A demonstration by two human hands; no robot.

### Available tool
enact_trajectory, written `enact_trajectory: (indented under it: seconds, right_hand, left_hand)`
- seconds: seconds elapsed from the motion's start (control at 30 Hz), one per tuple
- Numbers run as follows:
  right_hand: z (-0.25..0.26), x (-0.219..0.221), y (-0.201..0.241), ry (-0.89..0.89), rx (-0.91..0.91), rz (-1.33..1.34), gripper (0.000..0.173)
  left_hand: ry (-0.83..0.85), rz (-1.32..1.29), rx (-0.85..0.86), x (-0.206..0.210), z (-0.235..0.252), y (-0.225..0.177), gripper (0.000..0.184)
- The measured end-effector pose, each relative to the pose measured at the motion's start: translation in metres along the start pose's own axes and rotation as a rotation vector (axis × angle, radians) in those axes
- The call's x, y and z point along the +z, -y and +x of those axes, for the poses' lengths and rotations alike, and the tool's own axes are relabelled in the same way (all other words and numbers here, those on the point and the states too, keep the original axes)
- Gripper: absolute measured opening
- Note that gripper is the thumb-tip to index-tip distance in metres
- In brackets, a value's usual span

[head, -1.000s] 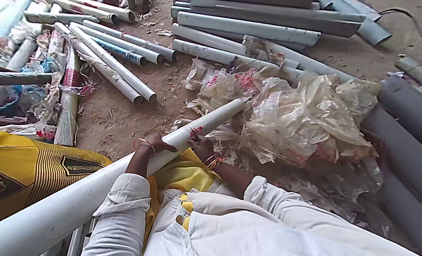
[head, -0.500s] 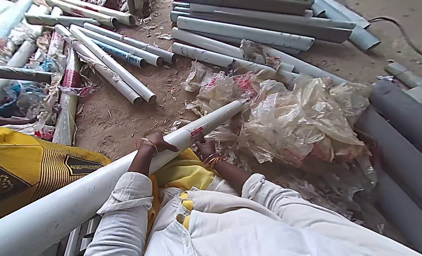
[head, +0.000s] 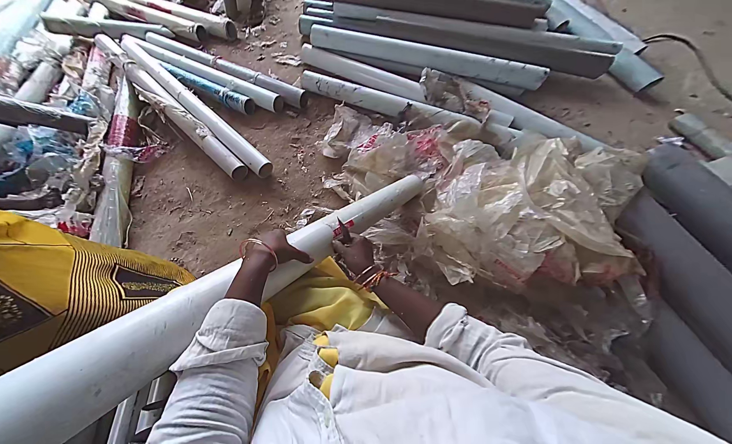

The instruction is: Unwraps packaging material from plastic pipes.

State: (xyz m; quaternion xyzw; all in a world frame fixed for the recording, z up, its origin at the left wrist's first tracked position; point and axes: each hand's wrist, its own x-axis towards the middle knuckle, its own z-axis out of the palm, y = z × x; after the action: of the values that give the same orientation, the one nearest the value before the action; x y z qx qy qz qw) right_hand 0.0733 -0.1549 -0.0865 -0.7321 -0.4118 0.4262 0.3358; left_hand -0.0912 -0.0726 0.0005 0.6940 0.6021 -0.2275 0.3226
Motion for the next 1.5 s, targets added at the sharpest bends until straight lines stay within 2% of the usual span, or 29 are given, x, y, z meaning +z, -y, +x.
enact_trajectory:
  seconds: [0.17, 0.3, 0.37, 0.5, 0.6, 0.67, 0.73, 0.87, 1.0, 1.17, 1.27, 1.43, 1.5]
  right_hand:
    - [0.003, 0.005, 0.004, 0.015, -0.032, -0.235, 0.028]
    - [0.000, 0.007, -0.002, 0.019, -0.055, -0.256, 0.032]
    - [0.004, 0.003, -0.014, -0.016, 0.005, -0.215, 0.034]
    - [0.028, -0.033, -0.058, -0.132, 0.327, 0.009, 0.036]
    - [0.023, -0.038, -0.077, -0.160, 0.407, 0.472, 0.033]
    - [0.023, -0.032, -0.079, -0.057, 0.472, 0.713, 0.041]
    - [0.033, -0.022, -0.078, 0.005, 0.489, 0.826, 0.045]
    - [0.041, -0.004, -0.069, -0.041, 0.485, 1.053, 0.022]
    - [0.036, -0.006, -0.058, 0.004, 0.480, 1.140, 0.017]
    - [0.067, -0.003, -0.041, 0.131, 0.440, 1.098, 0.019]
    - [0.085, 0.007, -0.018, 0.087, 0.455, 0.929, 0.021]
    - [0.059, -0.003, 0.000, 0.092, 0.448, 0.650, 0.030]
    - [0.042, -0.009, -0.009, 0.153, 0.497, 0.627, 0.021]
  left_hand:
    - [-0.026, -0.002, -0.015, 0.003, -0.002, -0.002, 0.075]
    - [-0.052, -0.017, -0.008, 0.009, -0.005, -0.002, 0.078]
    - [-0.083, -0.044, -0.004, 0.014, -0.005, -0.002, 0.078]
    - [-0.095, -0.028, -0.010, 0.015, -0.005, -0.001, 0.079]
    - [-0.051, 0.021, -0.021, 0.011, -0.006, -0.006, 0.079]
    - [-0.033, 0.067, -0.045, 0.010, -0.004, -0.010, 0.080]
    - [-0.042, 0.059, -0.056, 0.009, -0.006, -0.011, 0.080]
    - [-0.130, 0.099, -0.086, 0.024, -0.025, -0.016, 0.090]
    - [-0.194, 0.188, -0.142, 0.044, -0.059, -0.030, 0.093]
    - [-0.222, 0.138, -0.190, 0.047, -0.069, -0.034, 0.090]
    - [-0.205, 0.171, -0.254, 0.045, -0.049, -0.035, 0.091]
    - [-0.052, 0.202, -0.310, 0.026, -0.027, -0.034, 0.087]
    - [0.050, 0.226, -0.277, 0.012, -0.023, -0.030, 0.076]
